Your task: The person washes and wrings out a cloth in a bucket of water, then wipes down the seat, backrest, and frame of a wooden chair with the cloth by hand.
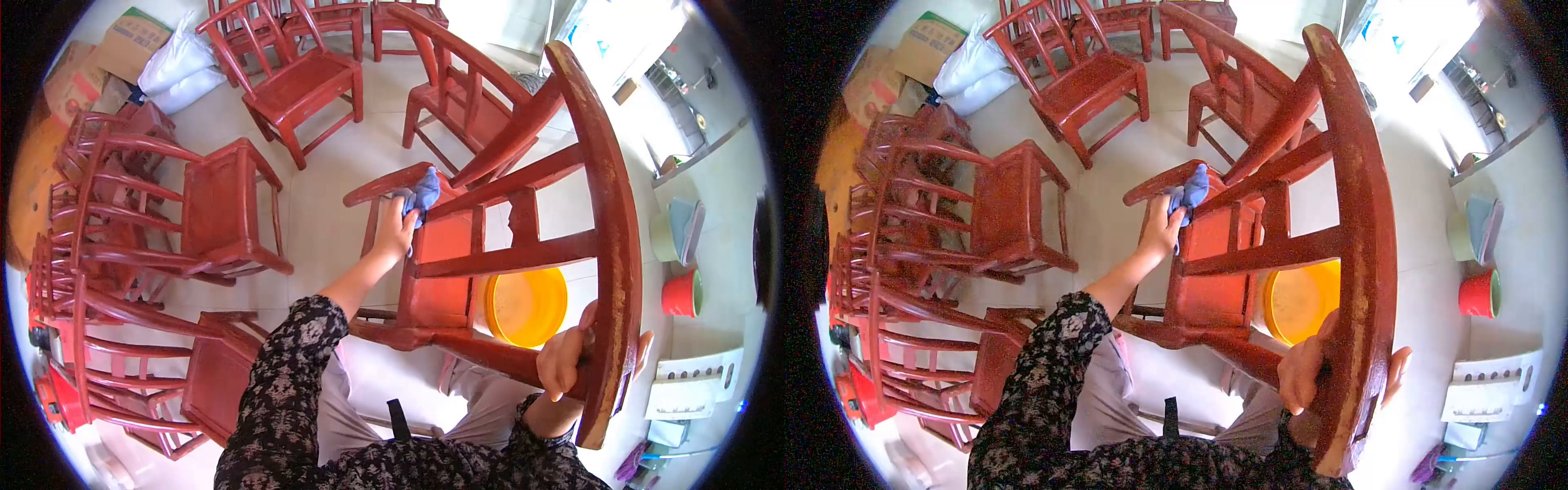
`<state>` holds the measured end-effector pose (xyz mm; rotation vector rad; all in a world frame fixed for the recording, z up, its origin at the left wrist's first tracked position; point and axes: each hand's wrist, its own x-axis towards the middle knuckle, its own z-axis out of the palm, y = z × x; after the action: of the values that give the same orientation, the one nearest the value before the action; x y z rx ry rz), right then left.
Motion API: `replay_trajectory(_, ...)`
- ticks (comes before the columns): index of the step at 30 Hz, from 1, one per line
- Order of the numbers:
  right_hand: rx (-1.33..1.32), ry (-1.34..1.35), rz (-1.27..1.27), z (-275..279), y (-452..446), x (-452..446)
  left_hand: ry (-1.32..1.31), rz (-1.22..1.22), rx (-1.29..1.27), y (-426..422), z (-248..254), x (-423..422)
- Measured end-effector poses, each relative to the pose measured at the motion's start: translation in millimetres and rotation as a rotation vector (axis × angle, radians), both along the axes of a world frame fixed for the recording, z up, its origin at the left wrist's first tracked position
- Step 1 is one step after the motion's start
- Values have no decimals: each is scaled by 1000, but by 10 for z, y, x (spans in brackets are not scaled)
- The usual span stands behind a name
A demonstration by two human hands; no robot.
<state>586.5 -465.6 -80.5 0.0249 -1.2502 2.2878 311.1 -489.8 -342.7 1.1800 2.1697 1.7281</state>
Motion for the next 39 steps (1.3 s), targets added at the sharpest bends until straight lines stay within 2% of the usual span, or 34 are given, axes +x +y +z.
replay_trajectory(1, 2, -5, 1, 5, -4, 0, 140, 51, 120, 84, -39, -53)
replay_trajectory(5, -76, 44, 30, -20, -17, 2, 196, 5, 5, 309, 169, -304)
replay_trajectory(7, -63, -15, -12, 23, -66, -12, 285, 128, -127, 482, 207, -467)
replay_trajectory(8, -60, -15, -13, 19, -59, -6, 284, 128, -124, 551, 217, -542)
replay_trajectory(10, -78, -24, -1, 5, -47, 11, 367, 341, -57, 669, 151, -675)
replay_trajectory(11, -79, -28, -2, 3, -35, 12, 364, 339, -58, 750, 71, -740)
replay_trajectory(13, -77, -11, 30, 9, -13, 15, 94, 103, 98, 845, -71, -799)
replay_trajectory(14, -82, -17, 29, 19, 14, 17, 124, 70, 64, 842, -95, -808)
replay_trajectory(17, 42, -26, 75, 29, 69, 11, 231, -53, 0, 607, 287, -627)
replay_trajectory(19, -43, -9, 48, 5, 22, 10, 315, 2, 55, 495, 224, -411)
replay_trajectory(22, -31, -7, 18, 1, -6, -18, 393, -116, 168, 274, 199, -173)
replay_trajectory(24, -70, 19, 27, -13, -25, -22, 156, -243, 207, 204, 163, -173)
replay_trajectory(25, -109, 43, 35, -23, -27, -20, 159, -242, 212, 155, 186, -103)
replay_trajectory(27, -98, 61, 41, -43, -21, -15, 134, 40, 143, -28, 249, 104)
replay_trajectory(28, -99, 65, 33, -44, -20, -20, -64, 43, -9, -107, 329, 198)
replay_trajectory(31, -28, 63, 52, -66, 26, -16, -151, 20, 11, -214, 470, 342)
replay_trajectory(33, -140, 48, 2, -36, -37, -49, -127, -14, 58, -203, 467, 387)
replay_trajectory(35, -157, 54, -16, -36, -65, -63, -242, -68, 148, -143, 712, 526)
replay_trajectory(36, -142, 54, -16, -49, -62, -62, -95, -33, 115, -140, 872, 563)
replay_trajectory(39, -16, 82, 29, -63, -9, -65, -186, -104, 149, -13, 717, 435)
